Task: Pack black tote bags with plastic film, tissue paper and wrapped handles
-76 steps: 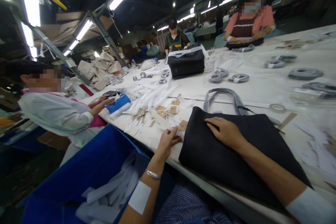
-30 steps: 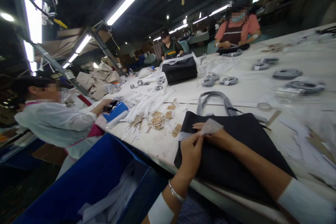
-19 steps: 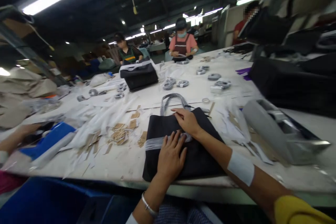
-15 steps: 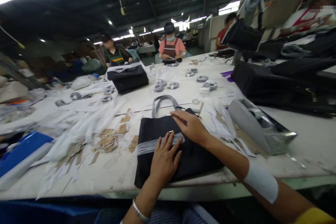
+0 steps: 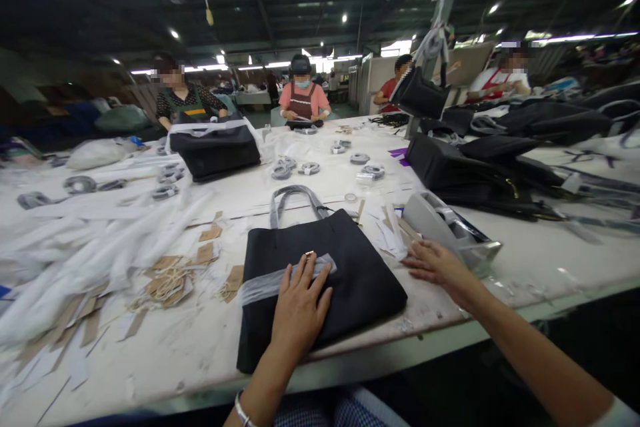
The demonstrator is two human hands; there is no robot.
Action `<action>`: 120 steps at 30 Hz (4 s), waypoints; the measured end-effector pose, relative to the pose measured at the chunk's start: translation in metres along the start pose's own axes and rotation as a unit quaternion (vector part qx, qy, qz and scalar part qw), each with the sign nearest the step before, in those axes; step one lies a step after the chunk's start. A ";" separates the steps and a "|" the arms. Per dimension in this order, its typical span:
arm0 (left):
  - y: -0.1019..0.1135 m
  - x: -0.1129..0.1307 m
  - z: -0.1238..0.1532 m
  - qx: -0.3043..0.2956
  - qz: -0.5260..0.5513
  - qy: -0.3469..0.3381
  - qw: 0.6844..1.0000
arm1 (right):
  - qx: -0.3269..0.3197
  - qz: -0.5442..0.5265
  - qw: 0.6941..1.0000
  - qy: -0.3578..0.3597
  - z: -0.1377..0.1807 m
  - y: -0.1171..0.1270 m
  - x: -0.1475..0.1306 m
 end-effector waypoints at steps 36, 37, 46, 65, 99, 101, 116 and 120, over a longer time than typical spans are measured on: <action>0.002 -0.002 0.002 0.030 0.027 0.009 0.999 | -0.041 -0.109 0.993 -0.010 0.004 -0.060 0.003; 0.002 -0.002 0.002 0.031 0.026 0.008 0.999 | -0.036 -0.113 0.993 -0.011 0.002 -0.059 0.004; 0.002 -0.002 0.002 0.035 0.014 0.003 0.999 | -0.065 -0.090 0.993 0.025 0.000 -0.053 0.002; -0.002 0.000 0.002 0.028 -0.010 -0.014 0.999 | 0.004 -0.128 0.989 0.074 -0.017 -0.029 -0.013; -0.008 -0.003 0.004 0.043 -0.007 -0.022 0.999 | 0.032 -0.204 0.962 0.181 -0.002 0.041 -0.136; -0.007 -0.004 0.004 0.047 -0.004 -0.023 0.999 | 0.039 -0.198 0.964 0.173 0.002 0.041 -0.141; 0.006 -0.001 0.005 0.066 0.048 0.024 0.996 | -0.122 -0.218 0.915 0.318 0.086 -0.139 -0.163; 0.004 -0.003 0.005 0.062 0.062 0.029 0.996 | -0.185 -0.194 0.911 0.312 0.087 -0.221 -0.113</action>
Point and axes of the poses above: each hand's wrist, its own z-axis away from the middle knuckle, its own y-axis out of the back of the hand, x = y × z, the point moved 8 cm from there along -z, towards the middle knuckle, and after that the axes turned 6 degrees about -y, right-handed, at the moved point
